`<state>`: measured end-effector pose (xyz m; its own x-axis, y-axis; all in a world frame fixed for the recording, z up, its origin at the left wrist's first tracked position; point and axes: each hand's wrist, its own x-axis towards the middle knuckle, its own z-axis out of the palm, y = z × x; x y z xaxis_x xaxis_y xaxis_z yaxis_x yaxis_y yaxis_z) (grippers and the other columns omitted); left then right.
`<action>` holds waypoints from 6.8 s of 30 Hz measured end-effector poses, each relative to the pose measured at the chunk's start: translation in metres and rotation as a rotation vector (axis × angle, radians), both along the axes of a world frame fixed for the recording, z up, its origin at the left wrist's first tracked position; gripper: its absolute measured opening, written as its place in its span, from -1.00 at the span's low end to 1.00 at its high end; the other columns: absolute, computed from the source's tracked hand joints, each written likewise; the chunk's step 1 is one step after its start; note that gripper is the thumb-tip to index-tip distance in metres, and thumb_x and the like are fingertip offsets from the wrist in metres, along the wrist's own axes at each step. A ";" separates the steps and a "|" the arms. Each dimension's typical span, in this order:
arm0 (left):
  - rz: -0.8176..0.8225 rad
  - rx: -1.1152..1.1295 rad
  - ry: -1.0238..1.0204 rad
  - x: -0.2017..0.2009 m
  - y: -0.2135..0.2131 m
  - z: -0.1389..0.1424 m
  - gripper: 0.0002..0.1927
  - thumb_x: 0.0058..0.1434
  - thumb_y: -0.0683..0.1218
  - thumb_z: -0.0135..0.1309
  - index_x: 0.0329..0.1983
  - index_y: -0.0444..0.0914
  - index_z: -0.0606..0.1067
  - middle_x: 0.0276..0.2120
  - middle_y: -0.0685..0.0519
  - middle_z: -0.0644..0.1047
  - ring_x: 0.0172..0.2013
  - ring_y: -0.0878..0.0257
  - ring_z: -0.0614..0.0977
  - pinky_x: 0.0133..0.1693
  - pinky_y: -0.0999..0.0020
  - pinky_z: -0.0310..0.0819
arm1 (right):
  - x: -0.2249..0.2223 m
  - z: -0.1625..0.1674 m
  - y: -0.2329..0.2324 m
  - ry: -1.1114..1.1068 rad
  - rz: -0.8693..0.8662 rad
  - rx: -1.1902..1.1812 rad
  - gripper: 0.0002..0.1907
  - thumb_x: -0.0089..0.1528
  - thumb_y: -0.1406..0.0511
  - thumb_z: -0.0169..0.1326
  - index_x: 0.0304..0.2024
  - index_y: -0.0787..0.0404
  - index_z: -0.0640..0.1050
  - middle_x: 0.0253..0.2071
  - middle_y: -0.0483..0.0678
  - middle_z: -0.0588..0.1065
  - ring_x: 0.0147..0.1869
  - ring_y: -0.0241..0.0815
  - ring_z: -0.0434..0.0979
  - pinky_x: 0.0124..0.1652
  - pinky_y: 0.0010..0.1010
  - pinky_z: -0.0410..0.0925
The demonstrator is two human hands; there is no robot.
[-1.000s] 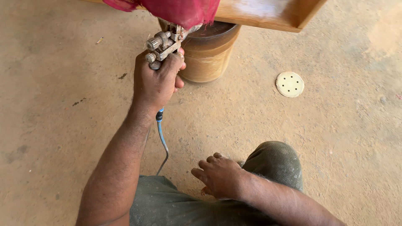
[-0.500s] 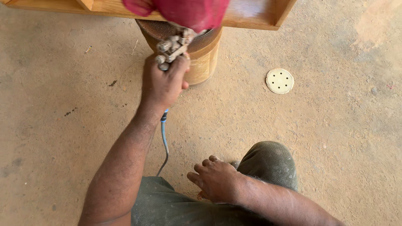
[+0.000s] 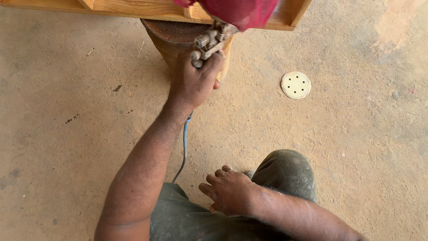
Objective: The person holds a spray gun with a cloth-wrapped cup and sprays a clear finish onto a wooden shelf frame resting on a bucket, moving the gun along the wood surfaces. They kneel and sit on the floor while working, manage the air hose with their other hand, and reposition around the piece to coat different sides.
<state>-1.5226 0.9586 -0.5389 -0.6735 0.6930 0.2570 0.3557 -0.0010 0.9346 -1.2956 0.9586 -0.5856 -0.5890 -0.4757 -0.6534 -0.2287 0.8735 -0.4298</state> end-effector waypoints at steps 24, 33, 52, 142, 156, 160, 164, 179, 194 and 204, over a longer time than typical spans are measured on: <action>-0.009 -0.043 -0.154 0.003 -0.043 0.010 -0.77 0.37 0.01 0.00 -0.14 -0.23 0.53 -0.42 0.06 0.60 -0.61 0.42 0.62 -0.63 0.54 0.57 | -0.004 0.003 0.000 0.009 0.023 0.050 -0.29 0.34 -0.06 0.02 0.38 0.19 0.25 0.15 0.16 0.41 0.32 0.15 0.37 0.35 0.01 0.15; 0.007 0.174 -0.145 -0.012 -0.018 -0.009 -0.76 0.46 -0.02 0.00 -0.20 -0.26 0.55 -0.46 0.09 0.59 -0.59 0.46 0.63 -0.60 0.57 0.61 | -0.002 0.007 0.006 0.045 -0.093 0.065 -0.27 0.28 -0.05 0.09 0.39 0.09 0.25 0.17 0.05 0.42 0.33 0.04 0.37 0.36 -0.07 0.12; -0.141 0.400 -0.167 -0.014 -0.033 -0.013 -0.77 0.45 -0.08 -0.05 0.04 -0.26 0.51 -0.24 0.07 0.61 -0.42 0.47 0.67 -0.54 0.56 0.64 | -0.006 0.005 0.002 -0.034 -0.116 0.139 -0.26 0.30 -0.05 0.05 0.43 0.04 0.21 0.24 0.03 0.39 0.37 0.02 0.33 0.41 -0.07 0.07; 0.928 0.511 -0.474 -0.032 -0.414 0.570 -0.65 0.36 -0.10 0.05 0.12 -0.38 0.41 -0.06 -0.11 0.62 -0.48 0.23 0.61 -0.47 0.40 0.52 | -0.253 0.510 -0.271 -0.400 0.203 -0.946 -0.36 0.22 -0.01 0.26 0.18 0.26 0.51 0.30 0.15 0.41 0.44 0.09 0.33 0.35 -0.10 0.22; 1.404 0.665 -0.089 -0.194 -0.528 0.682 -0.49 0.37 -0.26 -0.11 0.39 -0.41 0.24 0.14 -0.17 0.47 0.01 0.01 0.64 -0.36 0.18 0.63 | -0.507 0.472 -0.343 -0.216 0.561 -0.669 -0.46 0.27 -0.13 0.08 -0.05 0.14 0.65 -0.07 0.11 0.64 0.06 0.12 0.60 0.03 -0.12 0.43; 1.587 0.677 -0.054 -0.217 -0.590 0.685 -0.52 0.40 -0.24 -0.08 0.37 -0.40 0.23 0.15 -0.13 0.46 0.07 0.04 0.66 -0.34 0.20 0.65 | -0.583 0.442 -0.399 -0.211 0.691 -0.430 -0.45 0.21 -0.14 0.12 -0.02 0.10 0.64 -0.03 0.12 0.61 0.10 0.15 0.58 0.04 -0.08 0.40; 1.638 0.745 0.068 -0.256 -0.670 0.650 -0.56 0.45 -0.23 -0.01 0.36 -0.40 0.28 0.10 -0.17 0.49 -0.04 0.05 0.64 -0.38 0.24 0.59 | -0.680 0.435 -0.482 -0.288 0.800 -0.398 -0.51 0.21 -0.08 0.13 -0.05 0.10 0.68 -0.03 0.10 0.64 0.07 0.12 0.62 0.04 -0.10 0.43; 2.584 0.788 -0.001 -0.285 -0.768 0.595 -0.75 0.33 -0.05 0.10 -0.11 -0.33 0.43 -0.50 -0.01 0.55 -0.49 0.25 0.61 -0.45 0.35 0.54 | -0.782 0.494 -0.866 -0.395 1.850 -0.383 -0.56 0.08 -0.03 0.36 -0.29 0.18 0.66 -0.25 0.07 0.61 -0.08 0.05 0.64 -0.02 -0.16 0.46; 3.828 1.358 0.591 -0.578 -0.685 0.649 -0.81 0.34 -0.09 0.03 -0.25 -0.33 0.55 -0.55 0.07 0.57 -0.59 0.32 0.56 -0.55 0.41 0.46 | -0.772 0.506 -1.039 0.099 3.187 -0.304 -0.74 0.16 0.08 0.25 -0.40 0.12 0.64 -0.27 0.04 0.59 -0.03 0.09 0.56 0.07 -0.03 0.37; 4.536 0.692 0.741 -0.840 -0.636 0.584 -0.80 0.38 -0.16 0.07 -0.39 -0.31 0.53 -0.56 0.06 0.57 -0.53 0.33 0.57 -0.48 0.44 0.47 | -0.811 0.456 -1.063 0.261 2.867 -0.455 -0.25 0.34 -0.27 -0.22 -0.27 0.15 0.70 -0.20 0.22 0.64 0.00 0.29 0.60 -0.02 0.04 0.45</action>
<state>-2.3630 0.3229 0.0447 0.7190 0.6936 0.0445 -0.0197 -0.0437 0.9989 -2.1068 -0.1049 -0.1291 0.8488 0.2051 -0.4873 0.1159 -0.9714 -0.2071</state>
